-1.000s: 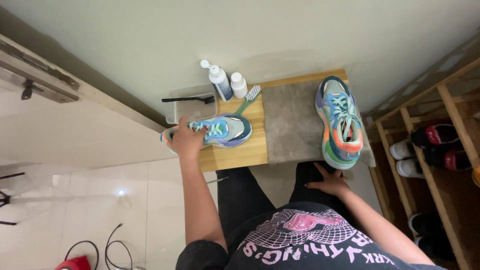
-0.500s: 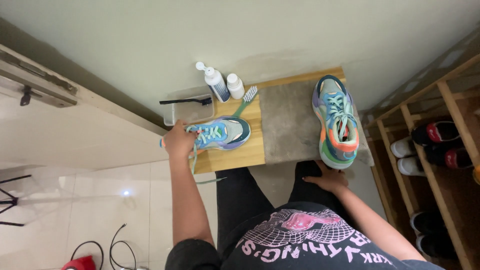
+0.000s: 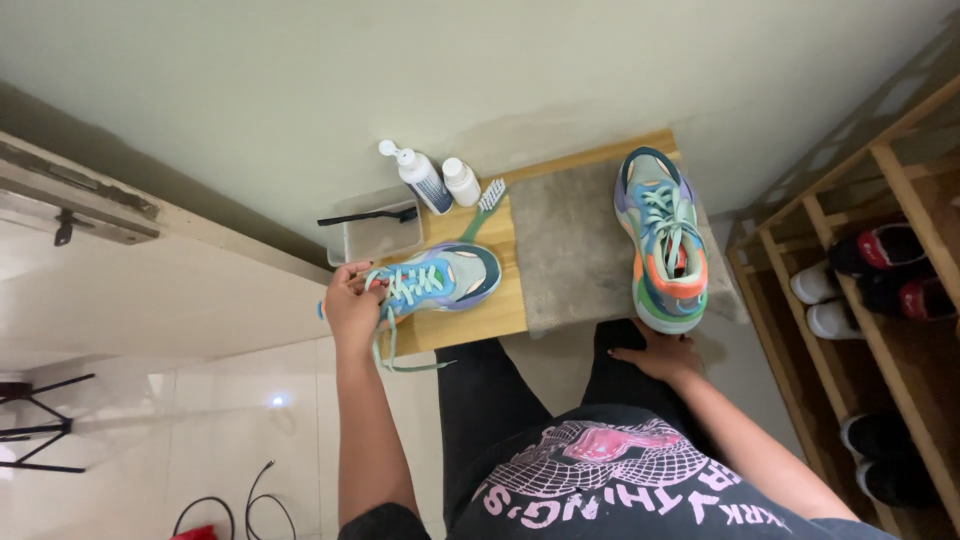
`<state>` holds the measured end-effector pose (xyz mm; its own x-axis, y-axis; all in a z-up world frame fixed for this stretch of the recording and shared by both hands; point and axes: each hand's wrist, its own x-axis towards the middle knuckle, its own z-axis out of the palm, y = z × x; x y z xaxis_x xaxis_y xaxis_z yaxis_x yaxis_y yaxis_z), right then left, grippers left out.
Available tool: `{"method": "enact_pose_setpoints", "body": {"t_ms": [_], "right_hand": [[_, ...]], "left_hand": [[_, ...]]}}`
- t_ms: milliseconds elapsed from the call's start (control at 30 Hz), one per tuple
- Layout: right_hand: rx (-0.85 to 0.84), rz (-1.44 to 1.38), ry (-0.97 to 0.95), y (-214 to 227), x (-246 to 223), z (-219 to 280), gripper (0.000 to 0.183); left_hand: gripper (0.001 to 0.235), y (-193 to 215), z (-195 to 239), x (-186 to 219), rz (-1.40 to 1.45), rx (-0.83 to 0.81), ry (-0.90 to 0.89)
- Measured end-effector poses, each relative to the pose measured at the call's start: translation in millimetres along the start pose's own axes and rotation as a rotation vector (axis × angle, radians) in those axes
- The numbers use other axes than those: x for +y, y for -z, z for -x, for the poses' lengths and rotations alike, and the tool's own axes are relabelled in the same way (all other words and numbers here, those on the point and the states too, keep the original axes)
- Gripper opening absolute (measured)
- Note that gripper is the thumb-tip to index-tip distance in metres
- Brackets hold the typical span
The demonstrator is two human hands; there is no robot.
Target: The person wipes the exterior of a pair of colorful sneakers with a cloth. They place a cloth on the table, position one sneaker on it, and wipe the upper and sides before moving the second sneaker next to it.
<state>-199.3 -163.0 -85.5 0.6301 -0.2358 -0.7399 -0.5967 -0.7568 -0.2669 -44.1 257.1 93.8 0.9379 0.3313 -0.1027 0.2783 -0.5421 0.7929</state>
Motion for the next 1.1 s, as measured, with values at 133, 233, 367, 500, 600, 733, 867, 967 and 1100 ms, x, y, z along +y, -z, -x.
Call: {"method": "enact_pose_setpoints", "body": {"t_ms": [133, 233, 367, 500, 600, 733, 867, 967, 1100], "right_hand": [[-0.018, 0.022, 0.009, 5.6, -3.4, 8.4, 0.117], [-0.009, -0.008, 0.009, 2.2, 0.4, -0.3, 0.115], [-0.005, -0.053, 0.014, -4.4, 6.2, -13.8, 0.117], [-0.001, -0.041, 0.017, -8.4, 8.1, -20.5, 0.119], [0.008, -0.027, 0.053, -12.1, 12.7, -24.1, 0.120], [0.032, 0.000, 0.093, -5.0, 6.5, -8.7, 0.120], [0.055, -0.010, 0.079, -7.0, 5.5, -10.6, 0.116], [0.037, -0.001, 0.086, 2.1, -1.9, 5.4, 0.116], [0.056, -0.030, 0.063, -2.6, -0.1, -1.0, 0.116]], "left_hand": [[0.044, -2.8, -4.9, -12.4, 0.215, -0.012, 0.072], [0.046, -8.9, -9.6, -26.7, 0.377, -0.030, 0.113], [0.045, -18.8, 11.7, -8.5, 0.456, -0.067, 0.124], [0.048, -54.7, 8.7, -24.3, 0.575, -0.128, 0.134], [0.051, -87.3, 18.8, -23.8, 0.789, -0.232, 0.198], [0.051, -108.9, 37.0, 0.6, 0.963, -0.394, 0.329], [0.050, -111.1, 70.0, 54.5, 1.128, -0.549, 0.579], [0.047, -135.0, 70.4, 69.2, 1.163, -0.546, 0.680], [0.041, -176.0, 69.7, 84.8, 1.231, -0.469, 0.752]]}}
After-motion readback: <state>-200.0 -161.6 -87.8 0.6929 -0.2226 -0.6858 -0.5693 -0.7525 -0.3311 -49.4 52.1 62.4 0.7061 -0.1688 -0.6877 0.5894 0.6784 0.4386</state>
